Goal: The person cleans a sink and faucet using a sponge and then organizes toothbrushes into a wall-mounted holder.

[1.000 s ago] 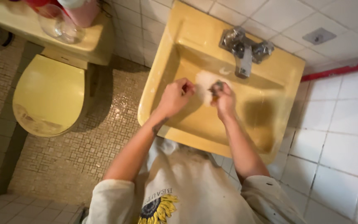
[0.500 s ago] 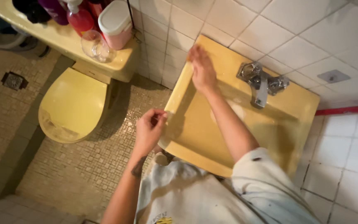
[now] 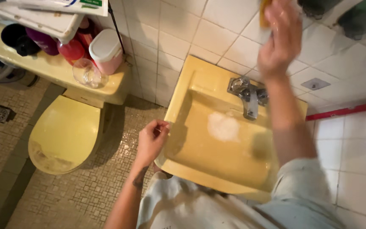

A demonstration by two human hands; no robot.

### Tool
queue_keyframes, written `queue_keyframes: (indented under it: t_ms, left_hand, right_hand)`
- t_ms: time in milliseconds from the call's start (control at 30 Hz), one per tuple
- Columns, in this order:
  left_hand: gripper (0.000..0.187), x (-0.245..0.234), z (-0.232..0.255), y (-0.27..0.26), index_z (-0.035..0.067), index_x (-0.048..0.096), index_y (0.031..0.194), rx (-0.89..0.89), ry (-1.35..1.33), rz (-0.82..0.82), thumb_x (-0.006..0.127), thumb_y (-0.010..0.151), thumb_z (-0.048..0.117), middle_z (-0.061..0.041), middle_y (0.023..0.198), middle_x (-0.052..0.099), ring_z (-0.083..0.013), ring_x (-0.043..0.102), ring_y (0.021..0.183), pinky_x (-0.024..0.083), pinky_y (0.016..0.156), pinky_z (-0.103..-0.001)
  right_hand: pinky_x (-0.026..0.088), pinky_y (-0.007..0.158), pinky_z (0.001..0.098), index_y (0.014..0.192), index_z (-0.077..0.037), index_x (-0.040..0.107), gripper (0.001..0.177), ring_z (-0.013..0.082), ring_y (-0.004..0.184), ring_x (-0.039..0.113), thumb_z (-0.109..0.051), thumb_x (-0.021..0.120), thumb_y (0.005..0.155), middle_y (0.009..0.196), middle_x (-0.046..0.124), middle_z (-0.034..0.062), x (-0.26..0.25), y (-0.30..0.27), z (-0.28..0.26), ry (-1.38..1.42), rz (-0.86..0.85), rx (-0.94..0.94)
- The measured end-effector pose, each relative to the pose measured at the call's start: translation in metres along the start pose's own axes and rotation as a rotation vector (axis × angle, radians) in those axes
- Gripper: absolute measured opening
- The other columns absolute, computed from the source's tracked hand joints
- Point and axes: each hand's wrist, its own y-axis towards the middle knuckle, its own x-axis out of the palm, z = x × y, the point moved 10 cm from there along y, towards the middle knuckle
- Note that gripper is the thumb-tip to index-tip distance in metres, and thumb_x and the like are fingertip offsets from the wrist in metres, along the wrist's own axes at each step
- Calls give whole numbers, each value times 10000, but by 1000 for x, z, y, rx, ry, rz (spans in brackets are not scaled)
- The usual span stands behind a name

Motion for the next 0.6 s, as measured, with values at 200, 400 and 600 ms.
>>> queue_keyframes:
  t_ms: [200,400,600]
  left_hand:
    - [171,1,-1,21,16,728,980,-49,42,-11,709,933,180,-30,716,705,-73,626,626,521,586,-254]
    - [151,-17,-9,37,22,728,975,-15,42,40,702,937,166,-36,712,710,-69,635,637,513,586,-249]
    - [146,19,-1,52,16,716,1011,63,-140,-70,629,950,117,-7,766,720,-48,631,663,521,600,-226]
  right_hand:
    - [424,1142,440,1338,-1,666,326,343,1316,566,3,564,1029,1423,606,181,137,-76,12,253,-825,-15]
    - [491,1144,452,1062,16,682,140,325,1227,639,67,682,932,1254,670,175,95,-61,3,82,-775,-642]
    - [524,1062,393,1264,-46,650,316,241,1134,641,-38,472,1003,1233,656,90,159,-48,11,297,-768,8]
